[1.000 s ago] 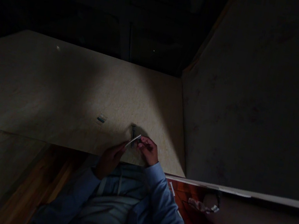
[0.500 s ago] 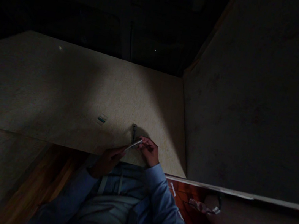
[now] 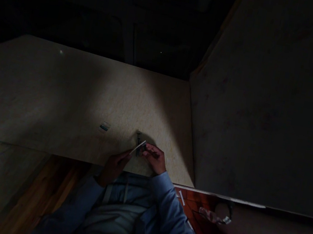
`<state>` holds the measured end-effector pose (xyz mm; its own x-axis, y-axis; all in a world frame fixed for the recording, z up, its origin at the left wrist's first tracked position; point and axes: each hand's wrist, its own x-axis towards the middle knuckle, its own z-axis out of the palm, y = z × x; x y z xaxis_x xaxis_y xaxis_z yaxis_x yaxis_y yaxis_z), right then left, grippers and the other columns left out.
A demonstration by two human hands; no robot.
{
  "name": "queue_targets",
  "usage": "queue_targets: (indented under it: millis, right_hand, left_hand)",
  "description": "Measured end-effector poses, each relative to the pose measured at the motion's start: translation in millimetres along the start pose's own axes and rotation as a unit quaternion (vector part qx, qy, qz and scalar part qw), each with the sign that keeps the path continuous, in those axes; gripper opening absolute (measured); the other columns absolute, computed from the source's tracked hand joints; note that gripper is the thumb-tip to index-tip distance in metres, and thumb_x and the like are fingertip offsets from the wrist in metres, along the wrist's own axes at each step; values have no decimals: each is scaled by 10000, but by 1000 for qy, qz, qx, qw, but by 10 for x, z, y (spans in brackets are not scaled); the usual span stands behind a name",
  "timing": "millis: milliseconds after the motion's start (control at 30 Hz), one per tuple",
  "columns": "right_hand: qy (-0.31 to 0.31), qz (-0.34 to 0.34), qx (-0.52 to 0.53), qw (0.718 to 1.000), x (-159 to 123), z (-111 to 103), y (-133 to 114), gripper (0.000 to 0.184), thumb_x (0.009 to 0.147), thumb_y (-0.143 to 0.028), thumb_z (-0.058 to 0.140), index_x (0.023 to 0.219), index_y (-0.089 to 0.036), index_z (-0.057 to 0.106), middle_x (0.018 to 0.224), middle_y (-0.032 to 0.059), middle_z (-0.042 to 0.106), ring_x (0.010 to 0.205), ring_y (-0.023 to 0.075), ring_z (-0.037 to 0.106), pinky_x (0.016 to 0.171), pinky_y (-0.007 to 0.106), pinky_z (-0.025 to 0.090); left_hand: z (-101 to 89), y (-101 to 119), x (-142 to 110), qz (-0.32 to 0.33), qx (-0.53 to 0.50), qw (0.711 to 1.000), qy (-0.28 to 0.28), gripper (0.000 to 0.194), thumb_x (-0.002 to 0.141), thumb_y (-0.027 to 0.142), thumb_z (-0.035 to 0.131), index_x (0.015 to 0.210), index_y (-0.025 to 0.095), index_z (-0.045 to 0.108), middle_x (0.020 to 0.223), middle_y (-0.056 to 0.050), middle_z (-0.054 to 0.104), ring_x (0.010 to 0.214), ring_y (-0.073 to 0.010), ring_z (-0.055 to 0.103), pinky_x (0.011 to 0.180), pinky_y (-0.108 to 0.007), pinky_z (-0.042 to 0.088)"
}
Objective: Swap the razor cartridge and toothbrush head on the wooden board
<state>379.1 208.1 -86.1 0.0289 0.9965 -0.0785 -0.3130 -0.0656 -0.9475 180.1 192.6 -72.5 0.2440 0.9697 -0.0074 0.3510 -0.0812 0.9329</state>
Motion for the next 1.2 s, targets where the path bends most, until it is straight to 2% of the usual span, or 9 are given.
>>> queue_targets:
  millis: [267,467,667,833,1000,1100,1200]
  right_hand:
    - [24,9,5,1000,5,-23,14,422,627,-389,890,997,-218,780,881,46,753,671,178,650,632,322,567]
    - [21,10,8,1000,-4,-46,36,412,631,-367,890,1002,-219,788,882,45,754,682,171,645,633,308,552]
    - [19,-6,8,1000,-22,-5,-36,448,595,-446,894,956,-206,780,809,44,748,637,180,639,602,313,526]
    - [-1,-11,17,1000,-34,25,-102,440,617,-460,879,961,-203,783,786,55,750,635,191,643,603,322,514]
    - [4,-10,29,1000,-37,5,-91,446,605,-444,885,965,-200,784,797,57,758,633,192,649,609,327,517]
    - [6,-13,26,1000,-32,-22,-58,421,631,-431,874,974,-204,785,788,46,754,621,180,643,609,318,514]
    - [3,-18,12,1000,-29,-43,-29,412,645,-411,869,992,-205,785,803,40,751,613,166,634,610,308,510]
  left_hand:
    - [-27,-113,-49,72,-6,997,-37,450,975,430,479,1249,166,719,1186,-76,746,1116,-258,706,1013,-397,543]
    - [-41,-163,-64,85,4,995,-42,460,980,442,485,1226,142,732,922,-89,793,917,-245,748,908,-379,584]
    - [-6,-133,-36,73,-3,997,-12,438,962,434,509,1224,163,733,1115,-80,770,989,-237,739,929,-355,573]
    - [30,-113,-14,70,3,997,12,423,962,417,507,1196,157,746,1146,-93,757,1033,-248,733,964,-367,562]
    - [23,-105,-15,69,9,997,15,420,953,416,523,1182,150,752,1058,-101,782,920,-246,750,889,-362,580]
    - [-14,-102,-34,76,-3,997,-14,451,956,448,517,1183,138,753,965,-92,793,859,-234,740,838,-344,580]
    - [-59,-102,-57,86,-2,995,-49,500,963,480,494,1196,115,745,784,-62,766,726,-203,697,743,-310,568]
